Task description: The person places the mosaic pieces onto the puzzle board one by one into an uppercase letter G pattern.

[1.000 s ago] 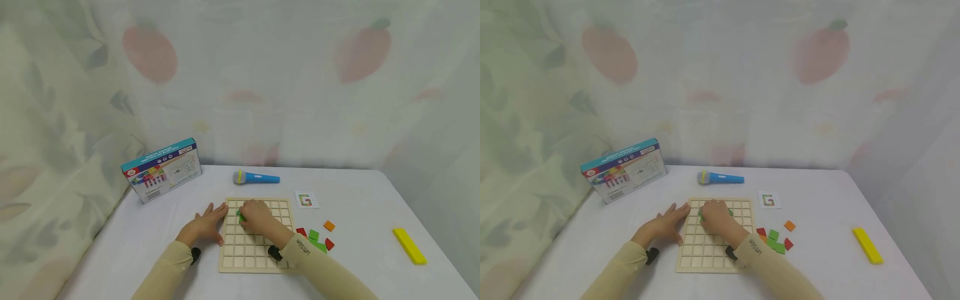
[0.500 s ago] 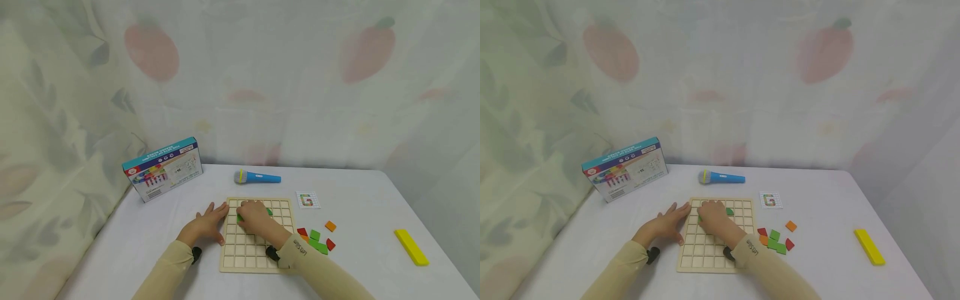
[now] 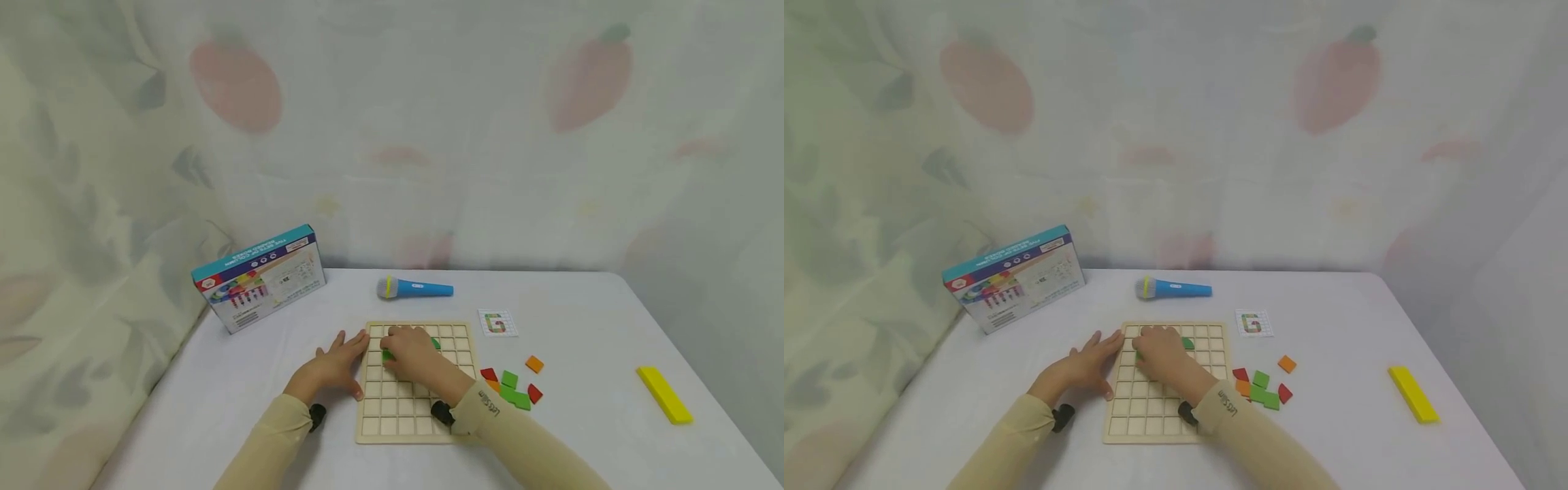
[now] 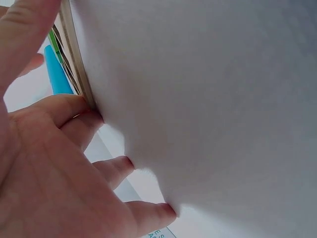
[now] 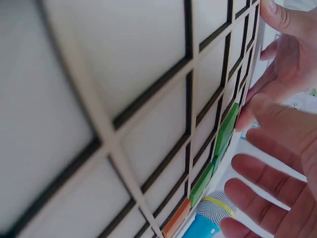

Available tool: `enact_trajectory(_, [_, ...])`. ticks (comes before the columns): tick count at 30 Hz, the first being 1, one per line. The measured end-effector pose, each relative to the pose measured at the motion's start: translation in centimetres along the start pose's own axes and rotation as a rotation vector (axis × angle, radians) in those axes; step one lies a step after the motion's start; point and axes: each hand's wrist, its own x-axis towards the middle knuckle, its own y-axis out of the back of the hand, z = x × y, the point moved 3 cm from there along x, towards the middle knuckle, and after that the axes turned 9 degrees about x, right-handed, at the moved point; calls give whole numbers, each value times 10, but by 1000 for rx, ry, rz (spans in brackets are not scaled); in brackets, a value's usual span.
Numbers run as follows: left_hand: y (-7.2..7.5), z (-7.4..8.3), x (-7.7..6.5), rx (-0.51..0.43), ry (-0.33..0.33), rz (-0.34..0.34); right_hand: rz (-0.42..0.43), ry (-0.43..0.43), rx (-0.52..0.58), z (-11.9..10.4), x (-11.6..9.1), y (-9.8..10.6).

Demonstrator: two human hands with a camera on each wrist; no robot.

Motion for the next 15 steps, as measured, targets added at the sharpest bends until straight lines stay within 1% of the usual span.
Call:
enact_trajectory(5, [-2, -2, 1, -1, -4, 4, 60, 62, 45, 3, -7, 6])
enact_trajectory(8, [-3, -2, 3, -2, -2, 4, 93, 79, 67, 9, -13, 10])
enact_trajectory(12, [-3, -1, 4, -5, 0, 5, 134, 79, 86, 23, -24, 14])
enact_trajectory(15, [-4, -1, 4, -4, 2, 4, 160, 52, 106, 38, -35, 16])
